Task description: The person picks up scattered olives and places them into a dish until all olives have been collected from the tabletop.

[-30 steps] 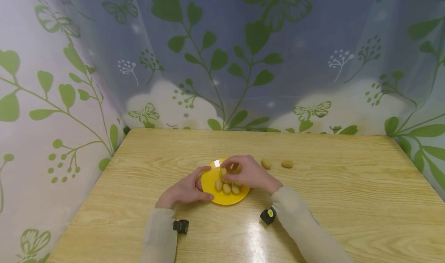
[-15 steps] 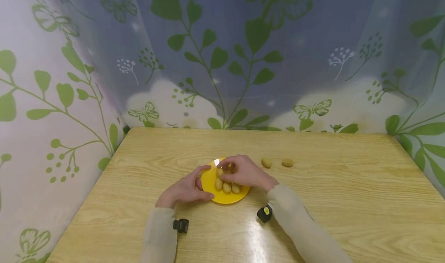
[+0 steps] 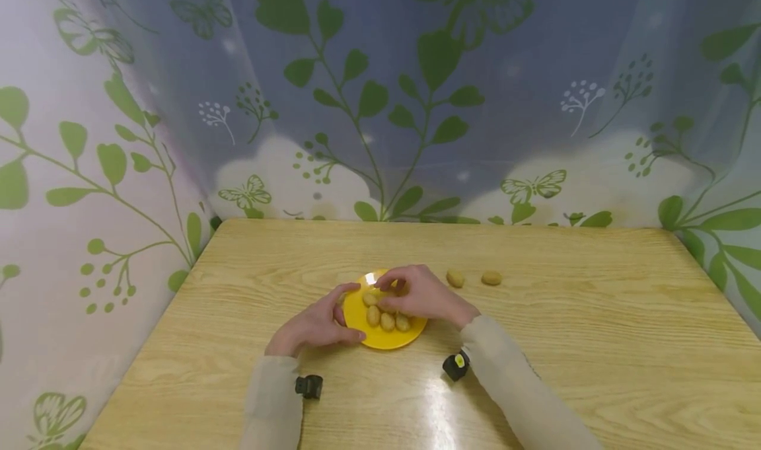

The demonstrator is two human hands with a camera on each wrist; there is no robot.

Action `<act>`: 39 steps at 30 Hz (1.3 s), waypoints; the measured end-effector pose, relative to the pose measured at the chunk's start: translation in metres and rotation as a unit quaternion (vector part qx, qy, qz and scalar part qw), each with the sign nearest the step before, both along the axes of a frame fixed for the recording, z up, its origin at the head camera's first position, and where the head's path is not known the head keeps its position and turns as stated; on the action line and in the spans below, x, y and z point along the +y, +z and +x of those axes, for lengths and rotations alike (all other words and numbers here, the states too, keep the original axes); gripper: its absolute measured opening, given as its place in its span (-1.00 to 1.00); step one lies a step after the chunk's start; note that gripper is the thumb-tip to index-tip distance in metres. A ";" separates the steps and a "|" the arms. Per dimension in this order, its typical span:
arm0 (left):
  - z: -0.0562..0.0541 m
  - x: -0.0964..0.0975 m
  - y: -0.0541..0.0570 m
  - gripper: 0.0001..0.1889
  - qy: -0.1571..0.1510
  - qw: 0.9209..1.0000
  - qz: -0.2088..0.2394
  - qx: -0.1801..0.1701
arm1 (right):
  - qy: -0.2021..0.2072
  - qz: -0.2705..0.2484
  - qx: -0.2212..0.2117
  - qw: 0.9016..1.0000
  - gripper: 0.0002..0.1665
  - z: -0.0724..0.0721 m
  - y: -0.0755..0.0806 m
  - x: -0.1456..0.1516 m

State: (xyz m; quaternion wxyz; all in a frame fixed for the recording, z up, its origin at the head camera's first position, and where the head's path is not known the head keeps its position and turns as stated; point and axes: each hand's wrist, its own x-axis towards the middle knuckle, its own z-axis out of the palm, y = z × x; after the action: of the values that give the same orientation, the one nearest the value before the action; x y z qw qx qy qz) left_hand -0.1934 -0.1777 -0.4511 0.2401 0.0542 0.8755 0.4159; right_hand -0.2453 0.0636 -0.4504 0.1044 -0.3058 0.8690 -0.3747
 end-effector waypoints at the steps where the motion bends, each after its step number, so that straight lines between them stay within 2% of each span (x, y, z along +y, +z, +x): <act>1: 0.000 0.000 0.001 -0.02 -0.001 1.000 0.000 0.000 | 0.000 -0.002 0.000 1.000 -0.67 0.000 0.001 0.001; 16: 0.001 -0.001 0.002 -0.01 -0.015 1.000 0.012 0.006 | -0.014 -0.026 -0.002 1.000 -0.69 0.002 0.006 0.021; 27: 0.001 -0.001 0.001 -0.02 -0.005 1.000 0.011 0.007 | -0.038 -0.034 0.036 0.998 -0.67 0.005 0.013 0.051; 39: 0.002 0.000 0.002 -0.01 0.008 1.000 0.012 0.003 | -0.071 -0.025 0.038 0.996 -0.65 0.007 0.020 0.081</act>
State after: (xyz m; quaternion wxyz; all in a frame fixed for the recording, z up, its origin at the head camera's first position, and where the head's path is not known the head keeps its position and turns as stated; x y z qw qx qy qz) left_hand -0.1914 -0.1778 -0.4489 0.2330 0.0514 0.8715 0.4284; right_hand -0.2382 0.1451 -0.4308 0.0369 -0.2597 0.8823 -0.3908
